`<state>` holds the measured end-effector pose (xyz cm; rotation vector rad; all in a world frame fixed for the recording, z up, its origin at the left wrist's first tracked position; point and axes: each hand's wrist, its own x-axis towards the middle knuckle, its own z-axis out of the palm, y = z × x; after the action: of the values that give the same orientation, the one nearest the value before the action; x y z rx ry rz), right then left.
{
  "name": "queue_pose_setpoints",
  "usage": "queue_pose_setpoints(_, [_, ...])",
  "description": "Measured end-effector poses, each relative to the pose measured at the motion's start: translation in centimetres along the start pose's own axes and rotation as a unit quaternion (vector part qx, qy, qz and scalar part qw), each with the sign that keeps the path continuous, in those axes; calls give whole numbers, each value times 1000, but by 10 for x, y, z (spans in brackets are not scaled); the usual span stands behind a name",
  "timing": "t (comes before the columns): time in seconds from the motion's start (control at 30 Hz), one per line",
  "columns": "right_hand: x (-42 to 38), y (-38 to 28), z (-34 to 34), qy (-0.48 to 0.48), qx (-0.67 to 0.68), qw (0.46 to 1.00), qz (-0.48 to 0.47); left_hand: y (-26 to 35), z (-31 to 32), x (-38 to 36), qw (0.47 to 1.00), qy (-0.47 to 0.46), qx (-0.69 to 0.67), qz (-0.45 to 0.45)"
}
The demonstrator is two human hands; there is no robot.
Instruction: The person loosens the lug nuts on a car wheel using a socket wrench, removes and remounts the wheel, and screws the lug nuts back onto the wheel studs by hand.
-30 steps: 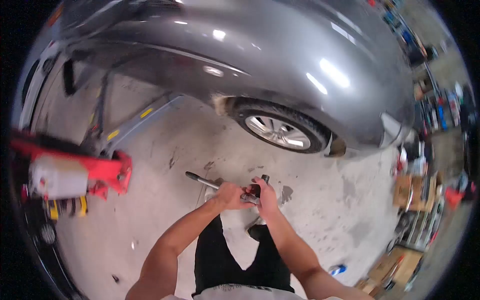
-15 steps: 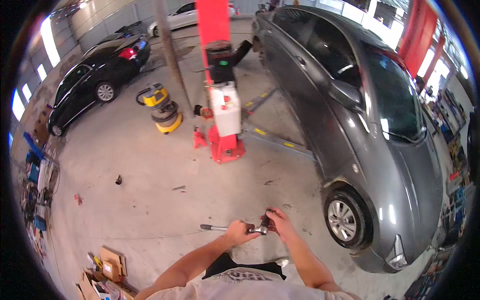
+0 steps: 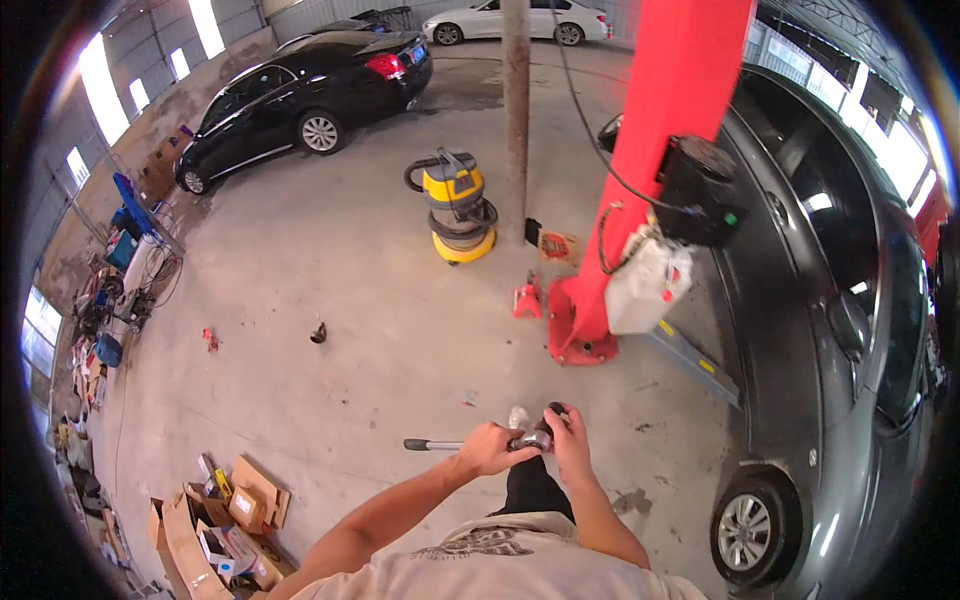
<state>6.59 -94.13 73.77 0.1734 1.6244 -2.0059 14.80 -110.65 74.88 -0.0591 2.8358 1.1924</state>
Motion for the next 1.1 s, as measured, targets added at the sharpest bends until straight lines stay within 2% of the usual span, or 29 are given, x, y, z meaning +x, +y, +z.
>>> queue_pose_setpoints(0.07, [55,-19,44,-30,-20,999,-9,-49,-35,34,1000,28,-12,8])
queue_pose_setpoints(0.13, [124,-38,93,-93,-90,992,5,-93,-88,69,999,30,-37,-18])
queue_pose_setpoints(0.17, [157,-47,120,-131,-109,985,17,-116,-109,80,997,60,-39,-36])
queue_pose_setpoints(0.2, [196,-46,145,-172,-149,973,23,-131,-141,91,996,65,-41,-38])
queue_pose_setpoints(0.27, [237,-84,211,-248,-218,944,3,-152,-205,99,984,117,-50,-125])
queue_pose_setpoints(0.3, [261,-96,241,-252,-223,942,4,-174,-229,102,977,138,-50,-153])
queue_pose_setpoints(0.33, [288,-106,274,-305,-236,923,22,-201,-249,103,969,159,-51,-180])
queue_pose_setpoints(0.37, [312,-114,308,-356,-244,901,40,-226,-271,103,961,200,-47,-187])
queue_pose_setpoints(0.43, [360,-115,376,-388,-277,878,36,-293,-302,97,945,250,-49,-204])
queue_pose_setpoints(0.47, [386,-119,413,-409,-303,860,31,-298,-337,96,937,241,-21,-251])
queue_pose_setpoints(0.5, [407,-122,449,-437,-329,837,18,-309,-365,99,931,284,-67,-221])
queue_pose_setpoints(0.53, [427,-121,484,-423,-326,845,11,-333,-387,103,926,301,-76,-216])
queue_pose_setpoints(0.6, [458,-118,552,-446,-357,820,-30,-395,-425,110,926,308,-80,-202])
queue_pose_setpoints(0.67, [489,-103,613,-428,-334,839,-38,-468,-469,121,925,277,-126,-226])
queue_pose_setpoints(0.7, [500,-91,638,-420,-281,863,-12,-488,-496,136,938,249,-125,-208])
queue_pose_setpoints(0.73, [512,-81,668,-412,-228,882,14,-518,-519,156,941,214,-127,-230])
queue_pose_setpoints(0.77, [519,-80,693,-370,-218,901,60,-538,-544,174,955,181,-103,-209])
queue_pose_setpoints(0.83, [535,-87,732,-286,-199,937,36,-557,-597,229,968,151,-87,-182])
queue_pose_setpoints(0.87, [548,-90,748,-244,-178,953,10,-563,-627,251,980,103,-68,-158])
queue_pose_setpoints(0.9, [568,-96,761,-221,-157,962,23,-573,-653,275,989,56,-48,-132])
queue_pose_setpoints(0.93, [592,-101,771,-198,-134,970,34,-587,-677,301,989,56,-46,-126])
queue_pose_setpoints(1.0, [643,-111,796,-188,-70,978,54,-615,-722,347,998,37,-3,-60])
queue_pose_setpoints(1.1, [723,-121,852,-171,-87,979,62,-686,-780,415,999,15,28,-36])
